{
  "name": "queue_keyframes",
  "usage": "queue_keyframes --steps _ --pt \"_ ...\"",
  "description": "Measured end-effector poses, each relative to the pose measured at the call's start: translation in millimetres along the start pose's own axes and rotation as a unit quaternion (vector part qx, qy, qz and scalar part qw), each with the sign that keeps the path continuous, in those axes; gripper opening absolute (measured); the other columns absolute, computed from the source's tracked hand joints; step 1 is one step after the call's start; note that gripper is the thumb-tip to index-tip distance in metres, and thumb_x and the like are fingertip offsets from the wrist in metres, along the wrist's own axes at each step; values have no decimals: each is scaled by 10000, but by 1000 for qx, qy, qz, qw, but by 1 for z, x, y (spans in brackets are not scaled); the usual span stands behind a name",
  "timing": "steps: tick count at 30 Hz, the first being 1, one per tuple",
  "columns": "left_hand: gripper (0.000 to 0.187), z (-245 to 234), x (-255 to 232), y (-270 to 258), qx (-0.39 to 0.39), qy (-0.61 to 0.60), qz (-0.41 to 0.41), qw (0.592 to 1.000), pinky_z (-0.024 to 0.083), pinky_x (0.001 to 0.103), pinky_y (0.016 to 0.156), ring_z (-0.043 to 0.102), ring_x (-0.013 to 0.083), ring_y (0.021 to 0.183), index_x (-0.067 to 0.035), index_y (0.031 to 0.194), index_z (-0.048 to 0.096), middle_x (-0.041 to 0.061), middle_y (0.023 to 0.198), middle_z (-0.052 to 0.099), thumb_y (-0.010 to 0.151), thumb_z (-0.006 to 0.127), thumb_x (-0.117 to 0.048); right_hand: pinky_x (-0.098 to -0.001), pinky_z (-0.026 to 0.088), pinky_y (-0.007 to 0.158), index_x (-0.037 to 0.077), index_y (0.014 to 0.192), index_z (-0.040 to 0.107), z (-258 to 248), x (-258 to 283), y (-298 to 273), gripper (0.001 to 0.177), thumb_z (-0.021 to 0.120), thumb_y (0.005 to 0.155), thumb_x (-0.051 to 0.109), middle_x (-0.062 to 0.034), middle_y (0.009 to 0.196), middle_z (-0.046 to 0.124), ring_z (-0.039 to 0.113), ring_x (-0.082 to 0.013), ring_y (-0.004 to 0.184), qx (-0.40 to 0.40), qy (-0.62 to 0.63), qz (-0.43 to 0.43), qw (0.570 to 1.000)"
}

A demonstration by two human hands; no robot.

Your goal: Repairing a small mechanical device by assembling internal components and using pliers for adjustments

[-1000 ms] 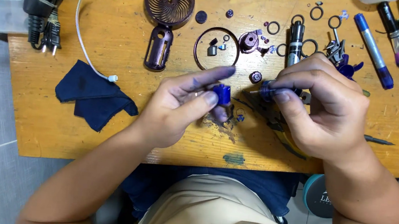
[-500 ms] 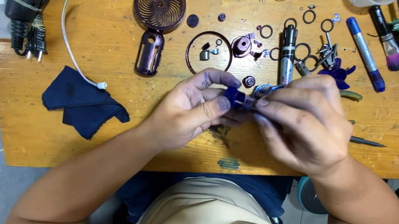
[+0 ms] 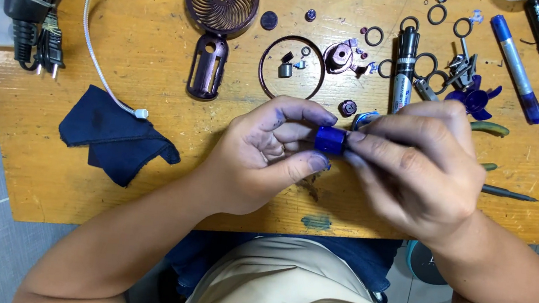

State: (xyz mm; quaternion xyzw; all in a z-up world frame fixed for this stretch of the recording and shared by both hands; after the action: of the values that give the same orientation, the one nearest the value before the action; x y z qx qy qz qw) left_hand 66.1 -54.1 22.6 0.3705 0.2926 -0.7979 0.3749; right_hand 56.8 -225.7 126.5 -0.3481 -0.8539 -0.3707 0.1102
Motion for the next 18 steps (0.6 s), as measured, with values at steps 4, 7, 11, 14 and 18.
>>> queue_keyframes --steps 4,7,11,14,18 --pt "437 2 -8 -2 -24 93 58 994 630 315 1185 793 198 1262 -2 1511 582 192 1356 807 1107 748 23 -485 531 926 -114 1136 793 4 -11 3 143 792 1087 21 -274 1088 764 683 -423 982 -20 67 59 996" --pt "409 4 -24 -4 -57 223 108 967 663 296 1188 827 180 1248 -27 1474 646 144 1389 816 1091 787 -34 -484 532 936 -105 1109 770 7 -14 3 108 773 1094 2 -263 1064 758 697 -409 962 -20 95 75 992" --pt "411 7 -42 -11 -78 409 196 888 707 256 1113 894 118 1142 -110 1459 736 19 1367 865 1079 870 -190 -495 539 932 -113 1062 758 8 -17 1 120 735 1100 -1 -268 1020 746 689 -412 935 -29 110 93 989" --pt "390 9 -42 -13 -65 410 214 884 707 271 1111 890 141 1171 -114 1449 737 39 1399 851 1091 868 -196 -494 545 928 -116 1046 760 8 -16 2 168 708 1117 28 -268 1001 747 699 -407 925 -33 109 99 989" --pt "401 12 -46 -14 -62 389 220 892 710 285 1145 886 163 1199 -98 1455 728 74 1419 842 1092 878 -184 -503 547 921 -119 1036 744 8 -18 -1 228 656 1130 69 -283 990 740 692 -412 911 -41 127 99 986"
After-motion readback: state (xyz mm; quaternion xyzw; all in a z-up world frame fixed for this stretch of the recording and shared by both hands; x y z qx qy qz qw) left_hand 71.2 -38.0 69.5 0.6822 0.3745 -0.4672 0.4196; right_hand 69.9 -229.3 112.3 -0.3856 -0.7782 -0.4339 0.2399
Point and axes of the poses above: each hand's wrist, its own y-axis towards the middle knuckle, its own z-axis out of the palm, x = y × z, the point moved 8 cm from there along y, towards the middle knuckle
